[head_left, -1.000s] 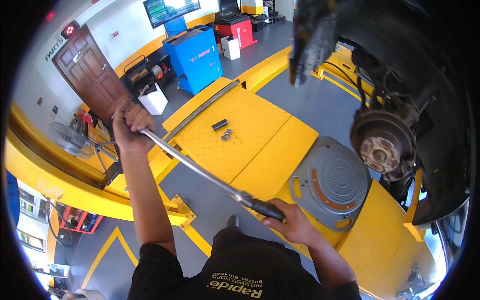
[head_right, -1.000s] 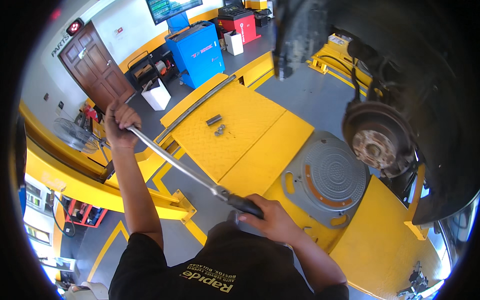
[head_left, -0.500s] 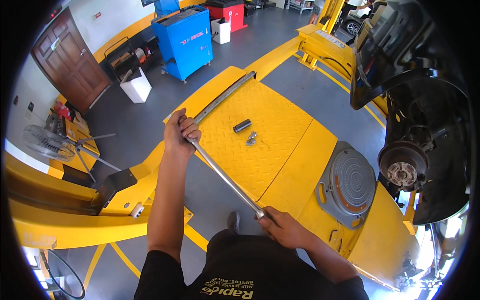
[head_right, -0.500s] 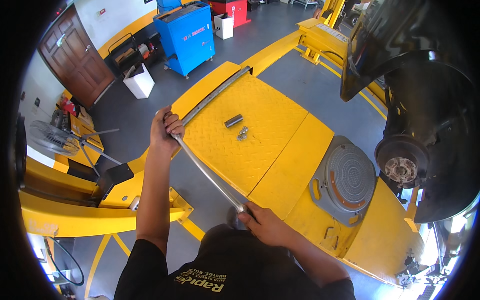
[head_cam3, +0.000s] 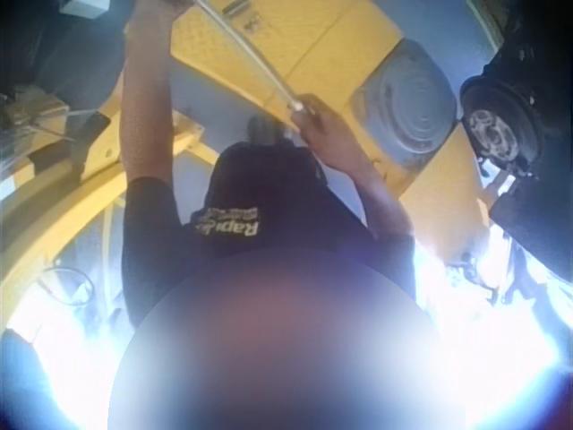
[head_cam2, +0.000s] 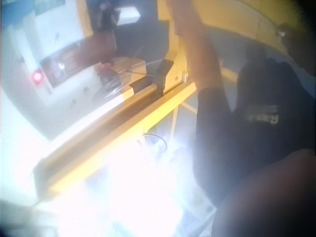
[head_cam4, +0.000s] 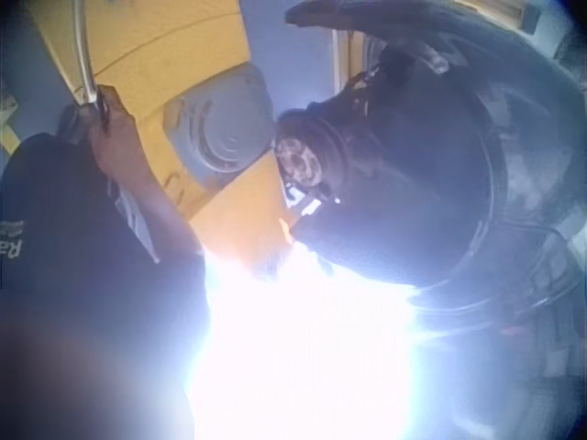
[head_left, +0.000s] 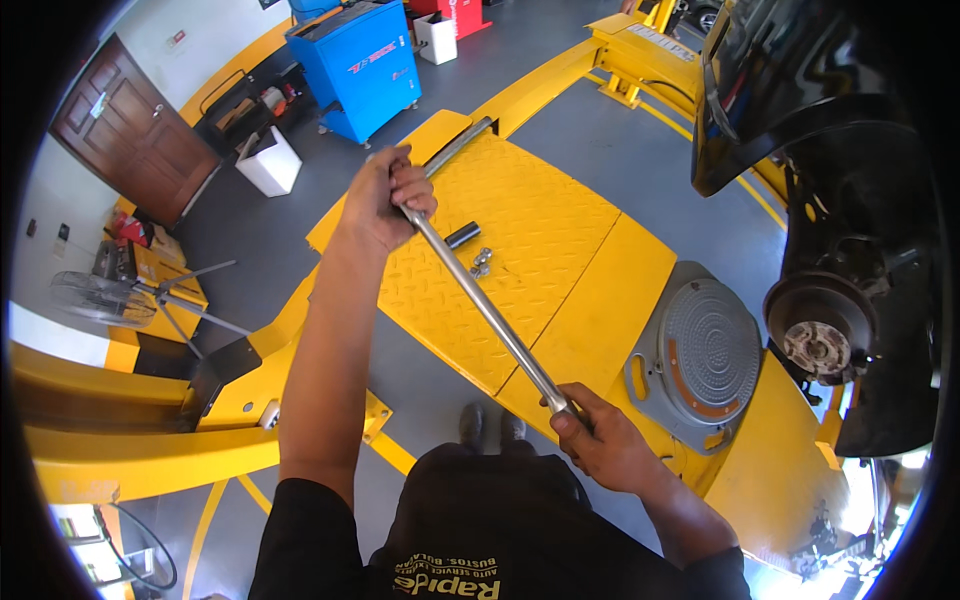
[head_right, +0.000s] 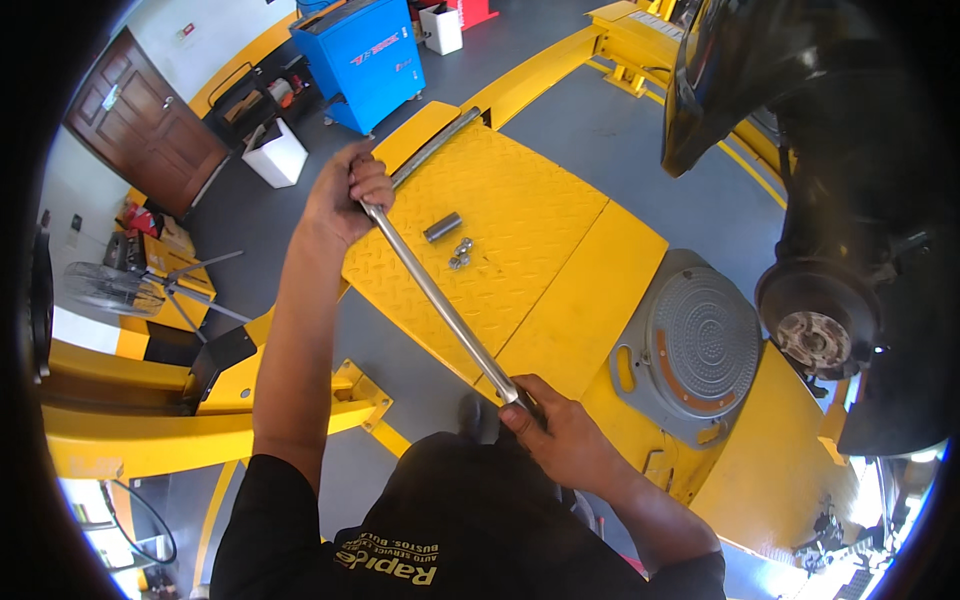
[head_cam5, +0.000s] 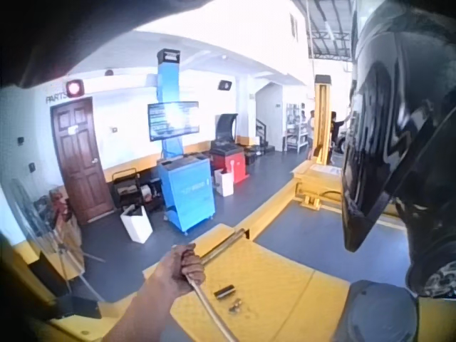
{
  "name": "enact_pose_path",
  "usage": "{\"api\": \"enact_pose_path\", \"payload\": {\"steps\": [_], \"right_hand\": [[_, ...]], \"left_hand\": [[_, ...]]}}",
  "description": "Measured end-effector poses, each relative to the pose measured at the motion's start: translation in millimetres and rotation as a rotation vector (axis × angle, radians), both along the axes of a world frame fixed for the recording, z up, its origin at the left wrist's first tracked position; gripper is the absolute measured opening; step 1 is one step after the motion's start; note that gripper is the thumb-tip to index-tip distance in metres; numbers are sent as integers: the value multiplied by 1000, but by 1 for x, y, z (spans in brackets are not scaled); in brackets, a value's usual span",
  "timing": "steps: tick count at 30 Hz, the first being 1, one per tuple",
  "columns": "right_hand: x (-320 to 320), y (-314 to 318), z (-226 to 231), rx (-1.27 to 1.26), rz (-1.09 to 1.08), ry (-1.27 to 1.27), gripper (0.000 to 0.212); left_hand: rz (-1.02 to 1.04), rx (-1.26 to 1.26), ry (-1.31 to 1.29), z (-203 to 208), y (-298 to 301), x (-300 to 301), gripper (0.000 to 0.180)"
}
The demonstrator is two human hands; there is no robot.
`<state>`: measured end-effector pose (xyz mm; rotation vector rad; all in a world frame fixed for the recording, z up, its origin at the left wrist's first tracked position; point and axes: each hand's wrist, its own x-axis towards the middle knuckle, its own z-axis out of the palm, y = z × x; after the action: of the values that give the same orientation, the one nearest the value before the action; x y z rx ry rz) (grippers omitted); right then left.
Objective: The person uses a torque wrench to loosen and remove lug nuts from a car wheel, then removes the wheel and places it on the floor. The person then uses a socket wrench to remove a bolt from the brake assembly.
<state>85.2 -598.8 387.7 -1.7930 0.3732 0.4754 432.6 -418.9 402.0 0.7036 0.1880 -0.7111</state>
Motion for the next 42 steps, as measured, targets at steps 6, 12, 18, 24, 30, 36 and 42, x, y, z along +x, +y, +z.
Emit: {"api": "enact_pose_path", "payload": {"steps": [6, 12, 18, 24, 30, 36, 42], "right_hand": [[22, -5, -34, 611, -76, -114, 34], [1, -1, -55, 459, 225, -74, 28], [55, -52, -88, -2, -258, -371, 33], [91, -53, -82, 15, 62, -283, 30], [116, -8, -59, 180, 177, -269, 40], [117, -45, -102, 110, -144, -189, 45], [112, -78, -133, -52, -286, -115, 44]], "left_hand": [[24, 104, -109, 33, -5, 33, 31], [538, 505, -248, 102, 54, 71, 37], [269, 439, -567, 153, 88, 39, 33], [107, 532, -614, 91, 7, -62, 36], [-259, 384, -403, 21, -74, -57, 41], [-202, 739, -596, -105, -72, 9, 54], [-482, 1557, -1134, -221, -43, 39, 50]]}}
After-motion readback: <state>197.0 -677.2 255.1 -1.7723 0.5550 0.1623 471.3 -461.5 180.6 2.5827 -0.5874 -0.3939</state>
